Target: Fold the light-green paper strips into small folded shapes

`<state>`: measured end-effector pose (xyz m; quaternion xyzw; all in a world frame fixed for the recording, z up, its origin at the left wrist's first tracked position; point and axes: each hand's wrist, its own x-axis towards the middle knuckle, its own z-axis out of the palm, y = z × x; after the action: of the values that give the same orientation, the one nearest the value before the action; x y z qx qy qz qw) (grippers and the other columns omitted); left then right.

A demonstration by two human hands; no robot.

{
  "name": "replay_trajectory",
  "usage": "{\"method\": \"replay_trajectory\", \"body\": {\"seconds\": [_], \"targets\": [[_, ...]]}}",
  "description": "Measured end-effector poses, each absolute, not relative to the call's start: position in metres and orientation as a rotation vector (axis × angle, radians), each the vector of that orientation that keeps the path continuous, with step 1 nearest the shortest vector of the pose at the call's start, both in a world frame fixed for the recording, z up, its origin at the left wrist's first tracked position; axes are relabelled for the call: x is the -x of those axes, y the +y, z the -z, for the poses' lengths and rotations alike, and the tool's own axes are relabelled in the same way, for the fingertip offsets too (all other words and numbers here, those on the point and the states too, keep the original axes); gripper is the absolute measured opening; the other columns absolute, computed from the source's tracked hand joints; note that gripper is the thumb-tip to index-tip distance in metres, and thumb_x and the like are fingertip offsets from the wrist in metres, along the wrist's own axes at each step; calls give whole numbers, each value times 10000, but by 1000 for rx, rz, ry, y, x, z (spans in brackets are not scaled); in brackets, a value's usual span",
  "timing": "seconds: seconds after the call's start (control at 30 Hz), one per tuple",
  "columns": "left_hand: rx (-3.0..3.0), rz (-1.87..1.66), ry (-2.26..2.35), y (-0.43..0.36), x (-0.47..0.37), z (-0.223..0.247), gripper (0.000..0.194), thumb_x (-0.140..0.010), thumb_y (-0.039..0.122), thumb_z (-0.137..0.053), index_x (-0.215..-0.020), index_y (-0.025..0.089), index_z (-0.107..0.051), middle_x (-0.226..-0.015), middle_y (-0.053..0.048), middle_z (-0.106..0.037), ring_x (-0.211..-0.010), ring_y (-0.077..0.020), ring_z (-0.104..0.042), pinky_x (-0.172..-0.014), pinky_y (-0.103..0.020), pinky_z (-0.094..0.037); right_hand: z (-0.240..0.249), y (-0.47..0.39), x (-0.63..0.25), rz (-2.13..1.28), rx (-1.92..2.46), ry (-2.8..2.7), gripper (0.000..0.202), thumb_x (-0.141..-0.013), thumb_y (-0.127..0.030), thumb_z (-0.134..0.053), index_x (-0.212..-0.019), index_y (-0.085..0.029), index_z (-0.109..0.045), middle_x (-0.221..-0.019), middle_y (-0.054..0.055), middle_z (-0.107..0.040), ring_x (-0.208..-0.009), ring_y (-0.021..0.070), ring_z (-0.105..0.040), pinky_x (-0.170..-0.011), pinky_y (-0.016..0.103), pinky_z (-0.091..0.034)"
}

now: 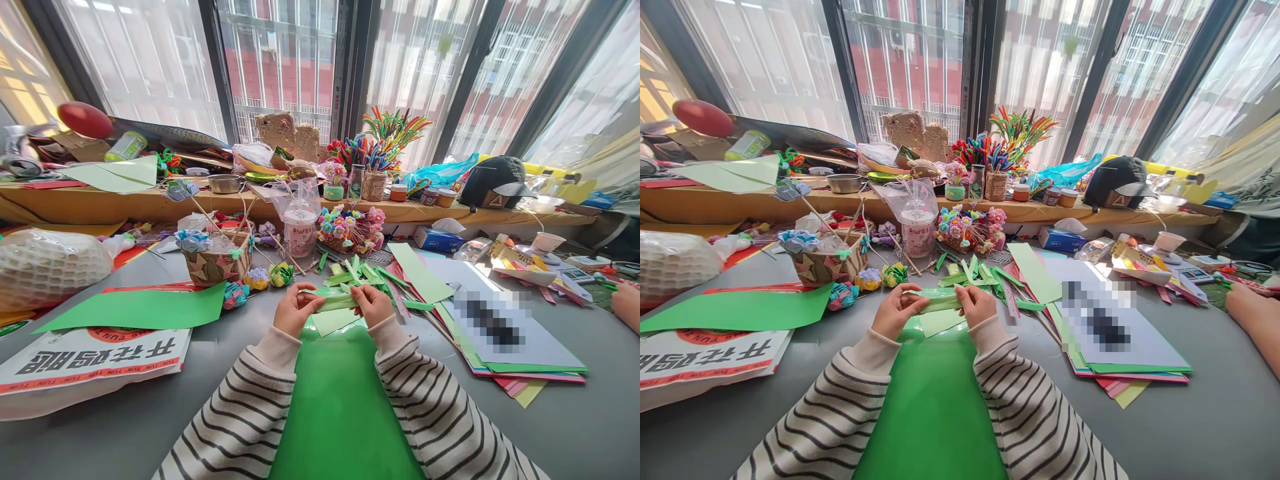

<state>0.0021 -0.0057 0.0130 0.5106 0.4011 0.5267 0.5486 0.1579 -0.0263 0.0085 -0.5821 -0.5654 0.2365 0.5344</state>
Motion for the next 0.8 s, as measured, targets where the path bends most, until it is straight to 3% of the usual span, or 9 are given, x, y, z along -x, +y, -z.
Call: {"method": "replay_trajectory", "body": {"seconds": [0.27,0.4,0.53,0.7,0.8], "targets": [[-1271,-1300,907,-4,-1,-11,288,-524,257,-641,-706,162,-438,-491,58,-520,-484,-75,-503,-487,-187,-418,-9,-27,-158,-533,1391,-1344,382,-674,-519,-417,-510,-179,-474,-351,-33,-454,-329,97,-475,-365,188,-356],[-1217,-1236,876,-4,-3,-10,400,-506,268,-653,-810,156,-417,-584,37,-542,-544,-97,-542,-542,-234,-459,-7,-25,-159,-533,1392,-1335,382,-669,-521,-425,-516,-175,-481,-344,-32,-454,-327,94,-461,-358,189,-352],[-1176,-1177,866,-6,-4,-11,450,-489,253,-665,-848,154,-412,-576,45,-519,-549,-116,-558,-549,-277,-487,-6,-23,-158,-677,1276,-1304,345,-642,-495,-477,-539,-166,-491,-376,-28,-467,-344,91,-472,-355,189,-380],[-1211,-1189,892,-6,-2,-10,427,-502,237,-658,-849,155,-423,-561,47,-518,-528,-109,-549,-494,-243,-478,-4,-23,-154,-876,1152,-1319,324,-530,-399,-616,-728,-147,-567,-554,-3,-569,-402,98,-524,-373,208,-444],[-1226,-1167,878,-5,-3,-8,439,-495,233,-664,-850,153,-418,-574,36,-543,-523,-111,-558,-512,-252,-477,-2,-23,-153,-940,1128,-1362,261,-553,-352,-609,-709,-144,-588,-486,-18,-550,-402,99,-533,-400,213,-466]]}}
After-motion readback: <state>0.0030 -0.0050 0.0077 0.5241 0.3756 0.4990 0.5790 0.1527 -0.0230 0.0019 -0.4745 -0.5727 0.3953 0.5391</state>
